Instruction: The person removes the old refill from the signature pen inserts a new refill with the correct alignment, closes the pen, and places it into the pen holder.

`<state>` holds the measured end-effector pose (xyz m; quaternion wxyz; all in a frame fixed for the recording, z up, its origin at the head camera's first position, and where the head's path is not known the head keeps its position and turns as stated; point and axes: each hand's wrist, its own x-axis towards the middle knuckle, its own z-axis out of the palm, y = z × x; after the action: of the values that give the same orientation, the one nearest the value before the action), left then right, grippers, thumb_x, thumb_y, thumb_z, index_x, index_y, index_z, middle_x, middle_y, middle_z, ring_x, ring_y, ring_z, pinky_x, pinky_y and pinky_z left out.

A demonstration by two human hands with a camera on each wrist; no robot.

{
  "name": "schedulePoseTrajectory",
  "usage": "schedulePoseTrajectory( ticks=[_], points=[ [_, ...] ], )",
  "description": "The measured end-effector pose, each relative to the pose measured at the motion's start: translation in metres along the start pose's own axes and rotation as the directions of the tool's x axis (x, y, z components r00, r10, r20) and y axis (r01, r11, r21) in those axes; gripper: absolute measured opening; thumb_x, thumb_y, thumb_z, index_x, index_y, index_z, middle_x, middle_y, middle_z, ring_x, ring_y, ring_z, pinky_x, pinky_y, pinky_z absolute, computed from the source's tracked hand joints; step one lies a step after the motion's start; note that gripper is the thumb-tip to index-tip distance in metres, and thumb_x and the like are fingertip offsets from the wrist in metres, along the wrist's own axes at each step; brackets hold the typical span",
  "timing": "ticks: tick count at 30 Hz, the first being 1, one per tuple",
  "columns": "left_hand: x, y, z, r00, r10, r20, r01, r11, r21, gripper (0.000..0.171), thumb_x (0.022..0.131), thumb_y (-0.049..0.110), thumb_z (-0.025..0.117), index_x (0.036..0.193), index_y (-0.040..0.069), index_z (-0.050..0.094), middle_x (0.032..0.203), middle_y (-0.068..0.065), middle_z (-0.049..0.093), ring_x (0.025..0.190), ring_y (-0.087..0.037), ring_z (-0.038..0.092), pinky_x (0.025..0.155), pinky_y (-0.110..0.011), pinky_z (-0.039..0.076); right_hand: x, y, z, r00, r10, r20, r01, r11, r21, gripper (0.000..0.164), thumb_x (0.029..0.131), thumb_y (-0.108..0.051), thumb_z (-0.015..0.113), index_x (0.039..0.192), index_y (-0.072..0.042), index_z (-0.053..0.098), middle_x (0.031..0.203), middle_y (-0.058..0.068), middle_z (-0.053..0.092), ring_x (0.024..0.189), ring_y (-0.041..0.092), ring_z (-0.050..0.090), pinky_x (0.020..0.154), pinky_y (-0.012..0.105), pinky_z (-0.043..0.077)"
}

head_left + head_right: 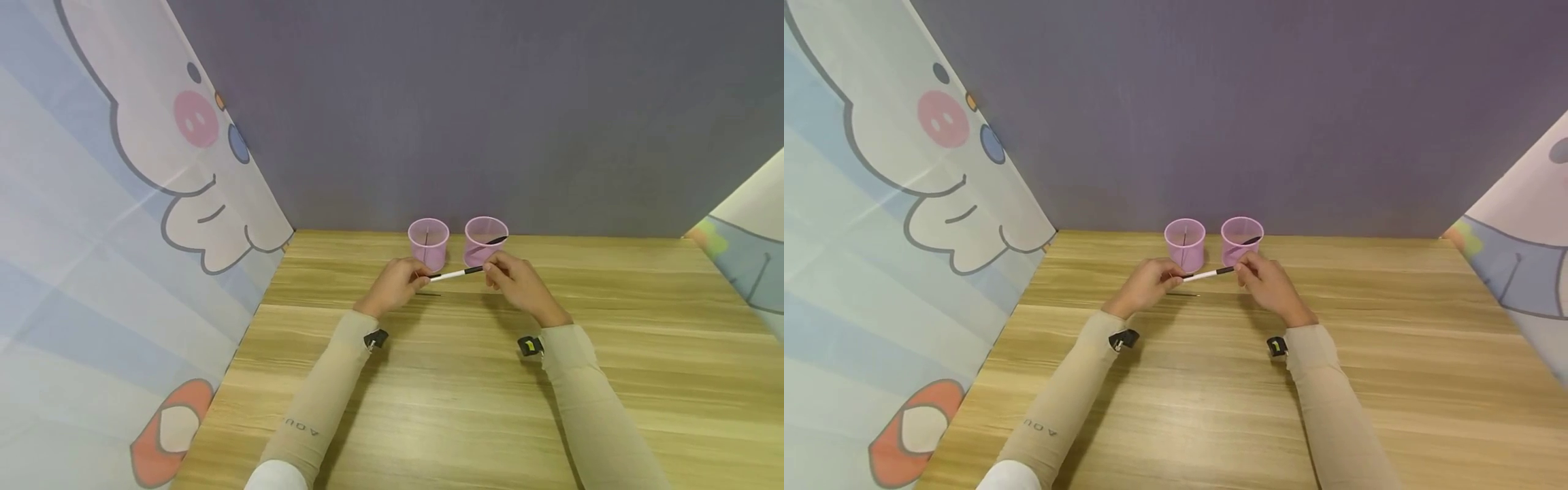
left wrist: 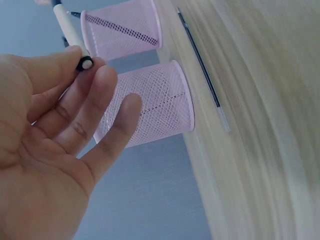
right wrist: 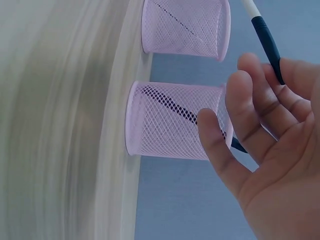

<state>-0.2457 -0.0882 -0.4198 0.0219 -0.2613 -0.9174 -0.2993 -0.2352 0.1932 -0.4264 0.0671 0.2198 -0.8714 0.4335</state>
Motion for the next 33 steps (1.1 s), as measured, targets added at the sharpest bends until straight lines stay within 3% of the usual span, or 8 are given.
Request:
schedulePoseTrajectory(
  ticks=[9,19,27,33],
  points=[
    [-0.001,0.006,-0.003,0.997,0.048,0.053,-0.054,0.993,0.108,0.013,0.098,0.020,0.069,0.104,0.009,0.074,0.097,-0.002,0.072,0.084,-0.011,0.063,0.077,-0.027,0.055,-0.004,-0.002,-0.013,1.000,0.010,-0.029,-0.010,1.000,-0.001,0.023,0.108,-0.019,0.052,0.099,-0.001,0.063,0.080,0.009,0.065,0.069,0.011,0.057,0.062,0.022,0.047],
    [0.001,0.005,-0.006,0.995,0.086,0.055,-0.094,0.983,0.159,0.014,0.100,0.024,0.067,0.103,0.012,0.073,0.089,0.002,0.067,0.078,-0.009,0.059,0.072,-0.027,0.051,0.000,-0.006,-0.022,1.000,0.007,-0.028,-0.007,1.000,-0.011,0.020,0.107,-0.017,0.053,0.099,-0.003,0.064,0.082,0.012,0.067,0.071,0.014,0.060,0.063,0.022,0.050],
    [0.004,0.003,-0.010,0.991,0.130,-0.014,-0.126,0.975,0.182,0.010,0.101,0.022,0.066,0.102,0.013,0.071,0.087,0.002,0.066,0.073,-0.009,0.058,0.066,-0.025,0.050,0.005,-0.015,-0.036,0.997,0.024,-0.067,-0.026,0.999,-0.019,0.023,0.108,-0.020,0.052,0.104,-0.001,0.064,0.084,0.016,0.067,0.071,0.015,0.060,0.063,0.019,0.049],
    [0.003,0.000,-0.018,0.989,0.101,-0.112,-0.077,0.977,0.201,0.009,0.099,0.017,0.067,0.102,0.010,0.072,0.092,-0.001,0.071,0.078,-0.012,0.064,0.070,-0.028,0.054,0.006,-0.017,-0.051,0.974,0.068,-0.217,-0.087,0.993,-0.076,0.027,0.108,-0.026,0.051,0.105,-0.002,0.063,0.083,0.012,0.066,0.068,0.010,0.059,0.058,0.020,0.046]
  ],
)
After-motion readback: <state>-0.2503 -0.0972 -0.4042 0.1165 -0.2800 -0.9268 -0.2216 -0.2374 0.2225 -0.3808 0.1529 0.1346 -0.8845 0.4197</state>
